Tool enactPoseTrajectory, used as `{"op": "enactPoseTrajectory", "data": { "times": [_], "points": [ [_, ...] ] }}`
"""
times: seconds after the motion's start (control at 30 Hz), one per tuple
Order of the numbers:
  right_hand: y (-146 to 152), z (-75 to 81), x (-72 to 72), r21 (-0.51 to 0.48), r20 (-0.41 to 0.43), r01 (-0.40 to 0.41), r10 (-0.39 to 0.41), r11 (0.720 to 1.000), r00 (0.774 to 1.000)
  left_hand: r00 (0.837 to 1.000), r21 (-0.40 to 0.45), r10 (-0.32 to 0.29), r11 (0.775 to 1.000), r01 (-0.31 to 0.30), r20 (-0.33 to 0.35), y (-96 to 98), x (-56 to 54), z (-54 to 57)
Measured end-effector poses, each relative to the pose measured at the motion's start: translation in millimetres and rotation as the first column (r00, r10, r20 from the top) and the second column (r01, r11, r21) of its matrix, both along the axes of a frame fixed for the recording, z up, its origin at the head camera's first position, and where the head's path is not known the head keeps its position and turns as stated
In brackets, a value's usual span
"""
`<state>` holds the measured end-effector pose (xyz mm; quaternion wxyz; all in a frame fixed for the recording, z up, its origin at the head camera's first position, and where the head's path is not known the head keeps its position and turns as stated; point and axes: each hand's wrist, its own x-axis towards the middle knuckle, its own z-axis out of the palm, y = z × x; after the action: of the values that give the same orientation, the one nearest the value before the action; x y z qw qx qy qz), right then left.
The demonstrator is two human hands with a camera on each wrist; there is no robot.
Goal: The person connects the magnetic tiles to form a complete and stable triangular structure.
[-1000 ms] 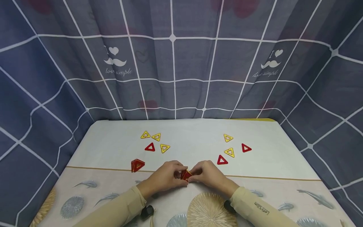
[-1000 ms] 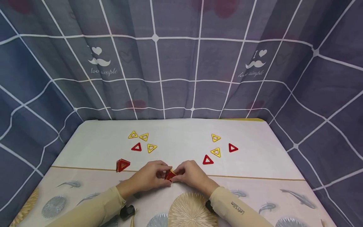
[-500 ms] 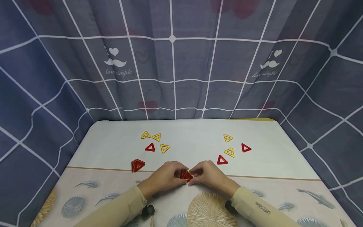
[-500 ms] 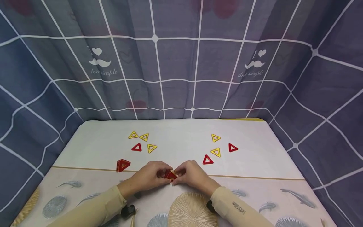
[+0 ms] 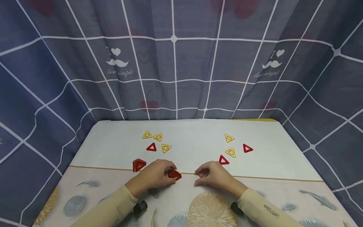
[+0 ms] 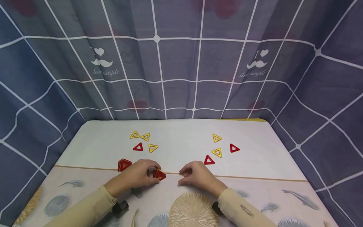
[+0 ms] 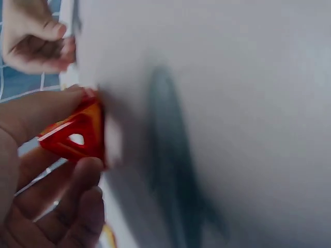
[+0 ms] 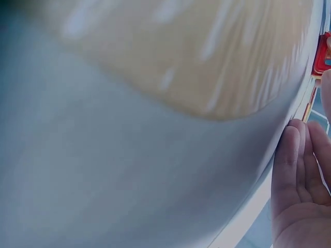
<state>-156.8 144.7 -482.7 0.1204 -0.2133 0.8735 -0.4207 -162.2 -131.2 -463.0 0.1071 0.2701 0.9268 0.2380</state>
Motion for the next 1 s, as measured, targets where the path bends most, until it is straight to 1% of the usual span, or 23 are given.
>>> {"op": "enactPoseTrajectory", "data": {
  "times": [0.07, 0.13, 0.2, 0.3, 0.5, 0.6, 0.67, 0.77, 0.83, 0.9, 1.0],
  "points": [
    [1.9, 0.8, 1.4, -0.010, 0.000, 0.002, -0.002, 1.000, 1.000, 0.999, -0.032, 0.025, 0.999, -0.026, -0.019, -5.7, 0.4, 2.7],
    [3.3, 0.9, 2.5, -0.018, -0.001, 0.000, 0.000, 1.000, 1.000, 0.997, -0.069, 0.054, 0.996, -0.058, -0.057, -12.5, 1.7, 4.9],
    [5.0, 0.7, 3.2, -0.022, -0.002, 0.005, -0.005, 1.000, 1.000, 0.992, -0.105, 0.079, 0.990, -0.089, -0.103, -19.6, 3.2, 6.6],
    [8.9, -0.4, 3.3, -0.014, -0.007, 0.025, -0.025, 1.000, 1.000, 0.982, -0.136, 0.110, 0.982, -0.131, -0.157, -28.1, 4.7, 9.1],
    [19.6, -1.4, 2.0, -0.009, -0.004, 0.054, -0.054, 0.998, 0.999, 0.963, -0.186, 0.117, 0.969, -0.164, -0.241, -39.6, 2.0, 11.0],
    [26.6, -1.3, 1.4, -0.011, -0.012, 0.065, -0.065, 0.998, 0.998, 0.956, -0.209, 0.127, 0.960, -0.185, -0.263, -45.0, 0.0, 12.0],
    [32.1, -0.6, 1.1, -0.007, -0.019, 0.076, -0.076, 0.997, 0.997, 0.956, -0.207, 0.134, 0.959, -0.191, -0.261, -48.2, -1.5, 13.3],
    [40.1, 0.5, 0.8, -0.002, -0.031, 0.096, -0.096, 0.995, 0.995, 0.960, -0.170, 0.148, 0.967, -0.191, -0.238, -51.6, -4.1, 14.6],
    [44.6, 1.1, 0.2, -0.001, -0.036, 0.113, -0.112, 0.994, 0.993, 0.965, -0.112, 0.166, 0.975, -0.192, -0.205, -52.1, -6.3, 16.3],
    [48.5, 2.0, -0.2, -0.004, -0.037, 0.131, -0.131, 0.991, 0.991, 0.967, -0.049, 0.195, 0.978, -0.205, -0.165, -51.6, -8.5, 18.2],
    [54.2, 4.2, -1.0, -0.016, -0.030, 0.166, -0.167, 0.986, 0.986, 0.965, 0.055, 0.242, 0.970, -0.237, -0.104, -49.7, -12.0, 22.7]
  ]
}}
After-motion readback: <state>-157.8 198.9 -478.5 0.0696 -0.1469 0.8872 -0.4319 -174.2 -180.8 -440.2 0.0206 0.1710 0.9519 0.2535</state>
